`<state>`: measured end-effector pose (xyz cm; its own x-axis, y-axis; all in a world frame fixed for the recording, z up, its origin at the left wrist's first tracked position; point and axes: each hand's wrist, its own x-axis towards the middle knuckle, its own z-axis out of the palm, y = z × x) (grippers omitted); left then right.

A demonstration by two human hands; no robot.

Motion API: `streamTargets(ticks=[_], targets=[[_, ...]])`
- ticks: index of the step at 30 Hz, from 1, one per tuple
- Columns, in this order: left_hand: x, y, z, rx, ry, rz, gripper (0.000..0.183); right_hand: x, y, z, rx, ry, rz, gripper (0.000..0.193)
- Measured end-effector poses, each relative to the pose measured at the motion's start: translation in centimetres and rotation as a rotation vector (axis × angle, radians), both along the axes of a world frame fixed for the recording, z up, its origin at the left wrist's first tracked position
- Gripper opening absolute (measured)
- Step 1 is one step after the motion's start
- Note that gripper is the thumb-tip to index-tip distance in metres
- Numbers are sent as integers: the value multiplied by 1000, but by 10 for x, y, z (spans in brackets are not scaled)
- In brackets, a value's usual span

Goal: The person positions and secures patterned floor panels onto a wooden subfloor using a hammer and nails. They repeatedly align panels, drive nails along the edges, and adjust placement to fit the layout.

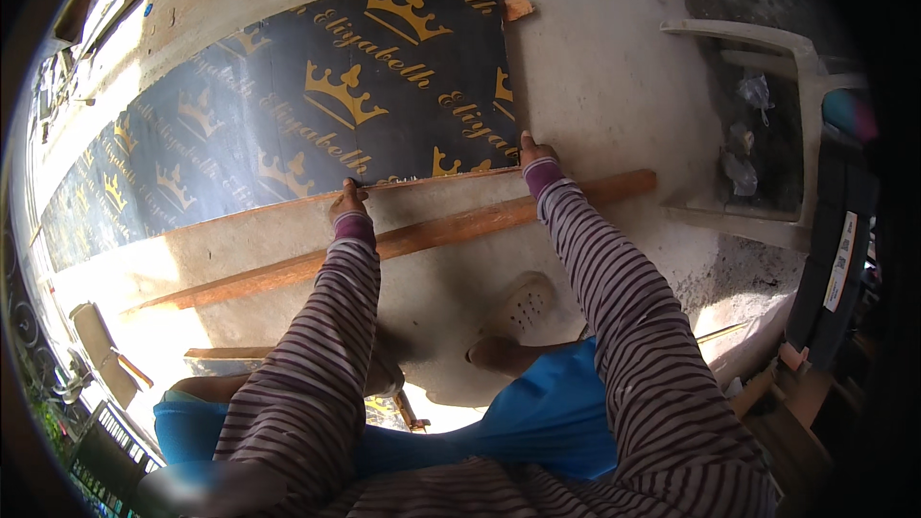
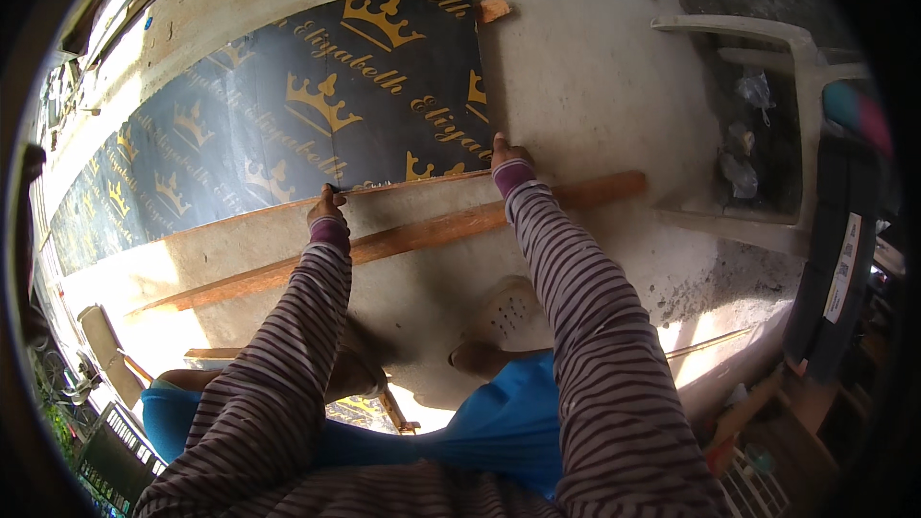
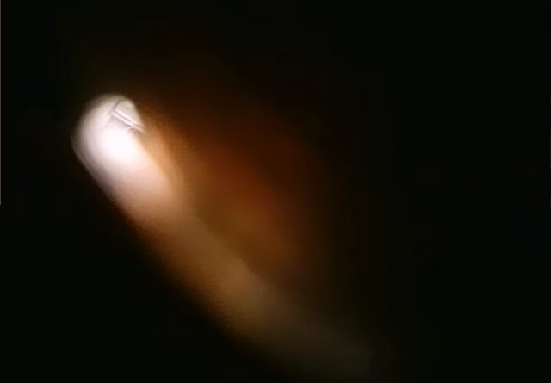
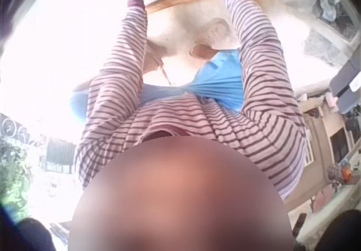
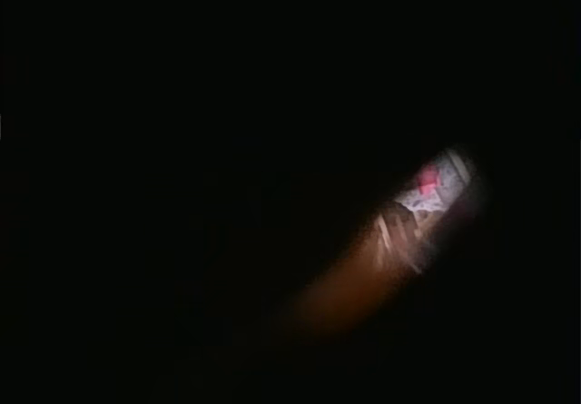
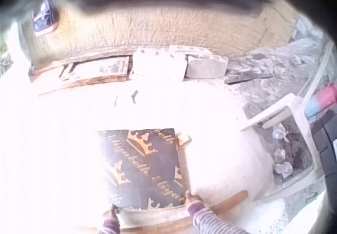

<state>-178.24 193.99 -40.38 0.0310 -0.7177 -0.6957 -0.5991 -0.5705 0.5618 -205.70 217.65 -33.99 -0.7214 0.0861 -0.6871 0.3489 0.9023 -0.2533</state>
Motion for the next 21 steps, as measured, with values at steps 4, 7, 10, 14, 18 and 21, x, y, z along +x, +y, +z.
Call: streamTargets(ticks=[4,7,10,14,18,21], targets=[[-8,-3,2,73,-43,72,55,-1,0,1,8,1,46,74],[-16,-10,14,155,-23,165,49,-1,-6,3,26,14,82,65],[-23,-19,21,181,-46,206,45,0,-13,4,90,30,238,55],[-22,-26,19,195,-74,239,40,5,-17,6,-11,11,166,46],[-14,-25,9,161,-3,215,34,3,-14,5,-2,15,257,44],[-7,-22,1,23,-69,47,35,-7,-8,6,-9,-35,309,45]])
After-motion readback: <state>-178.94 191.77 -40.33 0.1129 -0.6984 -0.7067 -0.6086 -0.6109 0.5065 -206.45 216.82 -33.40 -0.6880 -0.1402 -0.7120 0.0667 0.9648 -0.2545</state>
